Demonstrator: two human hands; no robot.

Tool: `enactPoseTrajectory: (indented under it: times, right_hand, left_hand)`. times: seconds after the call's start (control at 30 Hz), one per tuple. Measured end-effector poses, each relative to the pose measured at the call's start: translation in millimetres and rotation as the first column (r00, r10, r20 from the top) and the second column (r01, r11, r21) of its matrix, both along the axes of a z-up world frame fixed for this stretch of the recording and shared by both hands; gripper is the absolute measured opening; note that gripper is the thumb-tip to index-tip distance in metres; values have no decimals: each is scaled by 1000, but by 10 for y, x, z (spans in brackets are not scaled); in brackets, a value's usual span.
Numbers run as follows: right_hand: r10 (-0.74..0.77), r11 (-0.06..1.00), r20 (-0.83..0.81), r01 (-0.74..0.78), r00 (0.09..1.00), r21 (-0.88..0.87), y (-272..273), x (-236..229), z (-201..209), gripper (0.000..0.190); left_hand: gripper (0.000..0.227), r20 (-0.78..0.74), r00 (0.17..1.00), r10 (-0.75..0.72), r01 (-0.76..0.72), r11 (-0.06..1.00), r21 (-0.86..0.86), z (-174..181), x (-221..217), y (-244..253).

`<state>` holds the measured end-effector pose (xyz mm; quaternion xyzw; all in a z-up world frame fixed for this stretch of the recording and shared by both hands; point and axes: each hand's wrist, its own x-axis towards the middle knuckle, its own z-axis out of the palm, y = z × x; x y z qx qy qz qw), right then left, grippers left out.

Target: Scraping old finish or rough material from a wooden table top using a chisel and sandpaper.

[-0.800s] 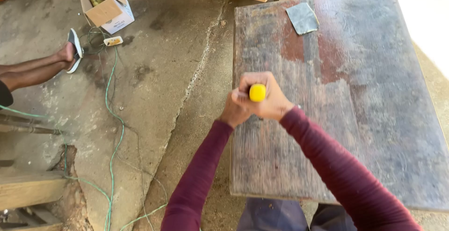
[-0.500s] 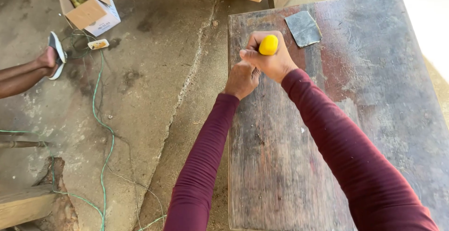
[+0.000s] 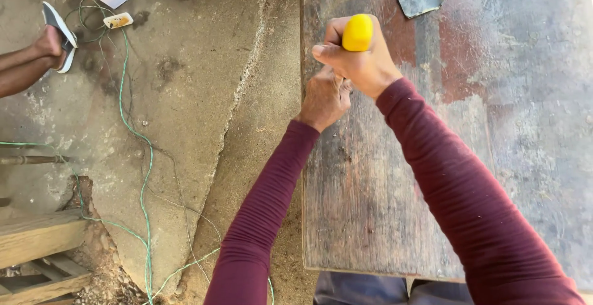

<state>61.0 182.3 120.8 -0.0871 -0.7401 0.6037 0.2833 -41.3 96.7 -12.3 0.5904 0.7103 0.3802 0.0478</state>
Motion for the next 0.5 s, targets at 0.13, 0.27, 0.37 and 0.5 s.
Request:
enactPoseTrajectory:
  times: [0.13,0.27,0.37,0.5]
  right_hand:
    - [90,971,-40,-97,995,-220,-144,268,-177,32]
    - [-36,987,-42,42,998,156,-457,432,-42,29]
    - [-25,994,31,22,999,104,-781,659,-11,28]
    - [-18,990,-4,19,1000,143,-1197,1007,-69,27]
  left_hand:
    - [26,-196,979,56,-3,966,257,-173,184,-204]
    - [20,-68,998,-14,10,998,-68,-371,289,-438]
    - [32,6,1000,-4,4,997,-71,-174,598,-808]
    - [56,18,997,-78,74,985,156,93,1023,-1275]
